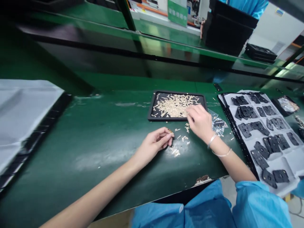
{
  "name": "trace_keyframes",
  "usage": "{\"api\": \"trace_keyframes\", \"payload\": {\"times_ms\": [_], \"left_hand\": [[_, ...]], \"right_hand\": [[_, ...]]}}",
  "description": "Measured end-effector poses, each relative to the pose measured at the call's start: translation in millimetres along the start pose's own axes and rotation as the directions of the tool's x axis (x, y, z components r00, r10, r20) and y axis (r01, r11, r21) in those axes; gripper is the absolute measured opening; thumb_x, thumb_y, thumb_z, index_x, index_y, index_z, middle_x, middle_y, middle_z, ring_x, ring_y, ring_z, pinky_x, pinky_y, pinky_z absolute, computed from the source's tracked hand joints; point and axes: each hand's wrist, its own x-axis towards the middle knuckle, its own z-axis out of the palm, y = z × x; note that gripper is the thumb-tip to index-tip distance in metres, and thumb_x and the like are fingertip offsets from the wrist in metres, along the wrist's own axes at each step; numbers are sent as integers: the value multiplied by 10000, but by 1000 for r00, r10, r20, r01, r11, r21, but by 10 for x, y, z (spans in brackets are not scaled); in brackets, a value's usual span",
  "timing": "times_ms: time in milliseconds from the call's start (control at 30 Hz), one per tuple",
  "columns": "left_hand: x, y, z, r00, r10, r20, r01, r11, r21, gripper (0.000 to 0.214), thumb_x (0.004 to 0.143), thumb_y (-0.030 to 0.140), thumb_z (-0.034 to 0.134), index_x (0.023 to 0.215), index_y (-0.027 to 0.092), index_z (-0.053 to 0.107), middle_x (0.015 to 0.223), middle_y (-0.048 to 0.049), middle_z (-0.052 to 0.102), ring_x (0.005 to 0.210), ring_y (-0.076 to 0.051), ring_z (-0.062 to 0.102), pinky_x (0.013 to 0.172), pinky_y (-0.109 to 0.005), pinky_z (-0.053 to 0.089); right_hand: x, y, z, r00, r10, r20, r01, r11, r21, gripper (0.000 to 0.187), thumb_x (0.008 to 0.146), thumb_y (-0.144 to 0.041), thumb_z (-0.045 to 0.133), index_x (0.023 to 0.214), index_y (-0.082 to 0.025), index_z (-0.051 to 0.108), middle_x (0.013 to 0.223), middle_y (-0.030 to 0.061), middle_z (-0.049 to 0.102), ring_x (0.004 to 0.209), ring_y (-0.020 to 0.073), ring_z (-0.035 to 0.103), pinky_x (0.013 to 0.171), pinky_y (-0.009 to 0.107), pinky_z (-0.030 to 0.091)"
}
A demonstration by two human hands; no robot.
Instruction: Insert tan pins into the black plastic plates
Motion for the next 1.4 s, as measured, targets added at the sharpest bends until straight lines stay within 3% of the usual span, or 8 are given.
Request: {"api": "trace_keyframes", "payload": {"times_ms": [133,267,533,900,1067,1233,1400], "left_hand": [[6,-18,11,999,31,8,-31,999,-42,201,845,336,514,725,177,487,571,39,512,489,-78,361,483,-210,271],[6,-18,14,999,40,10,-40,998,-48,161,838,292,508,734,169,510,566,42,510,493,-79,363,504,-220,281],[-2,2,21,996,53,-67,-50,998,45,160,815,259,517,729,151,598,544,38,519,517,-96,420,558,-236,336],[-43,32,20,985,138,-99,-106,954,281,226,822,272,498,698,146,639,526,27,531,519,-109,472,567,-232,365],[-31,30,11,989,119,-88,-97,969,225,185,778,265,532,669,144,621,508,34,509,507,-102,430,542,-229,342],[-15,30,-4,992,108,-61,-98,984,148,201,777,299,540,662,148,605,513,23,537,515,-109,475,544,-227,378],[-19,56,-5,997,79,-20,-78,996,48,201,768,317,568,695,145,642,494,29,543,478,-93,441,510,-216,364]], "right_hand": [[-243,-236,53,966,-258,-28,259,964,53,138,899,-137,564,865,-164,695,818,59,728,759,164,613,680,280,524],[-354,-302,122,935,-353,20,353,936,9,136,900,-132,570,889,-166,701,817,56,724,748,160,598,633,267,508],[-316,-283,147,931,-357,-69,358,934,-1,94,895,-145,599,856,-151,685,795,53,728,727,152,612,590,268,503],[-321,-330,164,923,-384,-27,381,921,-82,207,907,-129,544,742,-158,666,715,36,698,680,142,585,563,266,466],[-320,-341,172,934,-355,-37,354,935,-24,206,893,-120,547,724,-151,660,684,40,689,659,143,582,565,262,470],[-267,-280,127,973,-210,-98,219,971,97,139,880,-116,561,791,-172,652,727,27,717,668,133,609,618,252,505],[-198,-214,52,983,-111,-146,124,989,83,152,908,-140,537,815,-183,650,711,26,713,632,132,613,629,269,510]]}}
